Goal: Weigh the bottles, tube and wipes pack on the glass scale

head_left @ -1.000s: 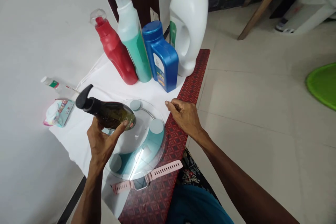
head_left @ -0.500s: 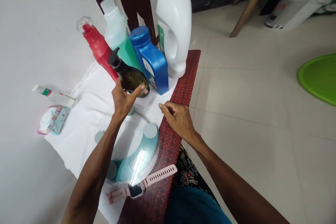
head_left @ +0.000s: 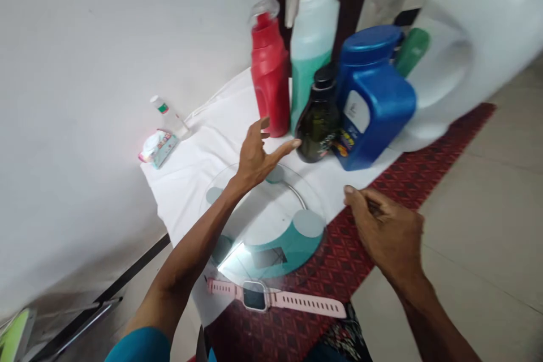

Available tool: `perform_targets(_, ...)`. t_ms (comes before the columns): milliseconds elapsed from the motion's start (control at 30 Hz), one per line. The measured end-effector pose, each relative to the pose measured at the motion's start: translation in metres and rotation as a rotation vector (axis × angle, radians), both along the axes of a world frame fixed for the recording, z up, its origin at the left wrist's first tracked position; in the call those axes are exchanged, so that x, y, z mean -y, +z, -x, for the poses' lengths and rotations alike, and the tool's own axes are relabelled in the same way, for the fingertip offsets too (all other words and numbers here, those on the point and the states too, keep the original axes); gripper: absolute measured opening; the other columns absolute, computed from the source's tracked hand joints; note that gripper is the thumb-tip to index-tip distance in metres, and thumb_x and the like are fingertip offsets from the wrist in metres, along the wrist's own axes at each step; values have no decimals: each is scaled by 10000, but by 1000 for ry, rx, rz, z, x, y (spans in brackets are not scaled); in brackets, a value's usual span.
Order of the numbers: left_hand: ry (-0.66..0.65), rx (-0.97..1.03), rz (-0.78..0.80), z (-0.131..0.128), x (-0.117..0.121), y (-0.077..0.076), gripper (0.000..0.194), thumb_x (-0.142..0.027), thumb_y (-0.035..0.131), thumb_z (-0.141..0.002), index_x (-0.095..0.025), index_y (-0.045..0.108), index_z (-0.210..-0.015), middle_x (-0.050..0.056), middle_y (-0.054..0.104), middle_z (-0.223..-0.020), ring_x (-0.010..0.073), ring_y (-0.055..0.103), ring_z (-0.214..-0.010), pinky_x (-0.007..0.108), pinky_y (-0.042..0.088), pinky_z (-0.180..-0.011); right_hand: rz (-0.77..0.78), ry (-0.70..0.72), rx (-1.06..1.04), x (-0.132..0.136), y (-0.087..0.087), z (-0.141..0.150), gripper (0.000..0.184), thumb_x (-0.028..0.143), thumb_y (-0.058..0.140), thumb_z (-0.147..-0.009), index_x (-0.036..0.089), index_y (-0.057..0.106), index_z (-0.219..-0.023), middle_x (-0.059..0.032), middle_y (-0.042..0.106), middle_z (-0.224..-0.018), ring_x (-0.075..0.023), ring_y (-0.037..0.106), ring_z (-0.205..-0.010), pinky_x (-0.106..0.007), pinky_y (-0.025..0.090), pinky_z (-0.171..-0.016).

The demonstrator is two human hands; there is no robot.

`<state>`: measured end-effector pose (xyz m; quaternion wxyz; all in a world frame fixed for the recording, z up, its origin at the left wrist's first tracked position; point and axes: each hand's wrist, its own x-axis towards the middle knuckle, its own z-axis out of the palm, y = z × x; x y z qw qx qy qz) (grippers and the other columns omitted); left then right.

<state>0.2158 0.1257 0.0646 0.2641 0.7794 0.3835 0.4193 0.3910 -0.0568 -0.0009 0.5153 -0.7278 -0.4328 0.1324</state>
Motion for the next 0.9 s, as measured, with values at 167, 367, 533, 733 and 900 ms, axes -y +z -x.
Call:
perform_targets(167, 612, 36, -140, 135, -28, 11, 650, -294, 885, -892, -232, 493, -1406, 231, 566, -1516, 316, 678, -1274, 504, 606, -1040, 70, -37, 24, -3, 4, -1, 653, 881, 537, -867, 282, 659, -639, -37, 580, -485, -225, 545, -457, -396, 398, -578)
perform_targets(367, 1088, -110, -120, 260, -69, 2, 806, -281, 869, -846, -115, 421, -1495, 298, 423, -1610, 421, 379, -1585, 621, 332, -1316, 101, -41, 110, -3, 1, -2, 742, 971, 467, -883, 305, 661, -620, -42, 543, -464, -230, 566, -477, -427, 396, -593)
perform_targets(533, 1030, -151, -100, 276, -99, -3, 854, -453, 931, -807, -84, 505, -1449, 239, 468, -1572, 460, 371, -1583, 651, 288, -1309, 78, -81, 119, -6, -13, -6, 722, 989, 498, -859, 326, 687, -641, -67, 588, -521, -275, 623, -558, -433, 376, -587)
perform_targets(733, 872, -244, -147, 243, -169, 22, 1129, -401, 1017, -704, -86, 381, -1583, 286, 389, -1681, 438, 342, -1623, 598, 275, -1347, 183, -108, 73, -7, -8, -9, 632, 947, 590, -776, 341, 663, -616, -73, 607, -519, -294, 616, -549, -450, 427, -603)
perform_targets(900, 755, -147, -10, 232, -231, 24, 843, -378, 934, -816, -112, 455, -1456, 252, 607, -1479, 374, 583, -1443, 543, 479, -1213, 226, -129, 45, -6, 2, -4, 574, 863, 610, -783, 315, 699, -636, -66, 651, -570, -247, 575, -518, -422, 412, -578)
